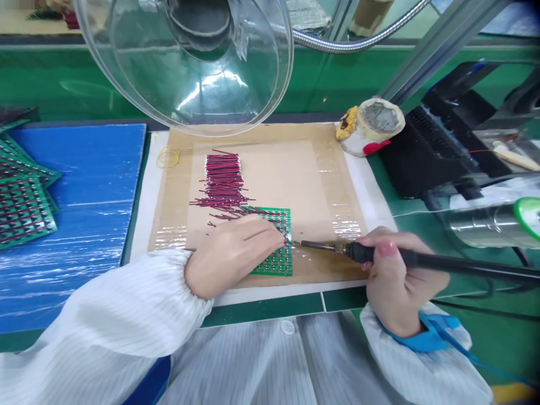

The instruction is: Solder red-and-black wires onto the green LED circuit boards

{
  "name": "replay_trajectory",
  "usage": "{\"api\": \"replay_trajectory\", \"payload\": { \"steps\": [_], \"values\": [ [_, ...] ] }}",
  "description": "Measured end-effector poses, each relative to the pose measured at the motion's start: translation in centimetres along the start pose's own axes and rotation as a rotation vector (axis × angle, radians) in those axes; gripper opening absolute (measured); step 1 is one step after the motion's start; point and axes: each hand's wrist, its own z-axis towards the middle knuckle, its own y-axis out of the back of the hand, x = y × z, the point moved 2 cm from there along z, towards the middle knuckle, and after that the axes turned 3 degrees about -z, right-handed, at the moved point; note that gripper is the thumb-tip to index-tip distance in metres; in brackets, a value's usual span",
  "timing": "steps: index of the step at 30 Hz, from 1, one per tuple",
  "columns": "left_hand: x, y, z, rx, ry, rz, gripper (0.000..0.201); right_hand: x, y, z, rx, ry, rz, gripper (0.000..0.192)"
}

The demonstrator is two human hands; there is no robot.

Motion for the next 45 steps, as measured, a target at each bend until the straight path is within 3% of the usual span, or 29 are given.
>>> {"api": "replay_trajectory", "payload": {
  "steps": [9, 19, 25, 35, 38, 42, 45],
  "values": [
    [-0.1, -0.6, 0.0, 0.027, 0.219, -0.077, 0.013, 0.5, -0.4, 0.1, 0.084, 0.043, -0.001, 0.012],
    [0.1, -0.9, -0.2, 0.017, 0.243, -0.072, 0.013, 0.2, -0.3, -0.2, 0.124, 0.074, -0.01, 0.01],
    [0.1, -0.9, -0.1, 0.025, 0.248, -0.079, 0.013, 0.4, -0.4, 0.0, 0.052, 0.057, 0.011, 0.012],
    [0.0, -0.8, 0.1, 0.037, 0.271, -0.072, 0.012, 0.5, -0.5, 0.0, 0.101, 0.064, -0.025, 0.01],
    [0.0, -0.9, 0.1, 0.039, 0.274, -0.069, 0.013, 0.3, -0.4, 0.2, 0.006, 0.038, 0.033, 0.013],
    [-0.4, -1.0, 0.1, 0.041, 0.268, -0.045, 0.014, 0.0, 0.2, 1.5, -0.237, -0.083, 0.123, 0.021],
    [-0.2, 0.2, 0.4, 0.061, 0.238, 0.016, 0.014, -0.2, 1.1, 3.7, -0.363, -0.078, 0.079, 0.03]
  ]
}}
